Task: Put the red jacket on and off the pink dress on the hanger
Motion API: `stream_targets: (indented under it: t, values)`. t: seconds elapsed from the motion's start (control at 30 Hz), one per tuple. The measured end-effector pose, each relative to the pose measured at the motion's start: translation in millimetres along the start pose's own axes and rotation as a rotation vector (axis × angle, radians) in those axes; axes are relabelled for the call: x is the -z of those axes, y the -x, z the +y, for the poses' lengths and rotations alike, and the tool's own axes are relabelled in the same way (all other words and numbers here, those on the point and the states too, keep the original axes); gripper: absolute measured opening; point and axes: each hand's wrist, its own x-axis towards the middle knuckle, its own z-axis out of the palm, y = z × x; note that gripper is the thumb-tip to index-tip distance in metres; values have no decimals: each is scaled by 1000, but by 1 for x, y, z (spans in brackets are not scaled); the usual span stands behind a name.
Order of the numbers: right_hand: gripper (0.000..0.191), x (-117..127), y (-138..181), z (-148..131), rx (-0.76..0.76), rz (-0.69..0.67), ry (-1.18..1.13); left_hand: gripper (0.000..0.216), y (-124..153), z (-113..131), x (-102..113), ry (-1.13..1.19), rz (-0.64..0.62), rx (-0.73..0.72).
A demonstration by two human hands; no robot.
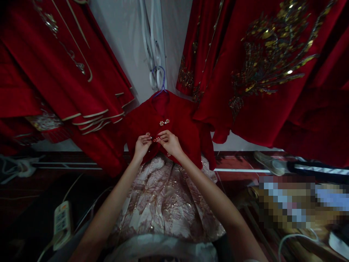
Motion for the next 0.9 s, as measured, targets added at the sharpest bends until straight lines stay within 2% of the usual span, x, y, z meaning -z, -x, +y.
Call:
stream_targets:
  t: [0.37, 0.53, 0.73, 0.9]
  values:
    - [19, -25, -30, 12, 70, 21, 245, 32, -4, 7, 0, 43, -10, 91]
    - [18, -32, -33, 14, 75, 48, 289, 28, -8, 7, 1, 43, -13, 66]
    - [15, -41, -41, 16, 45, 86, 403, 27, -13, -5, -1, 53, -6, 71]
    - [14, -40, -40, 19, 41, 86, 407, 23, -15, -11, -5, 42, 65, 7]
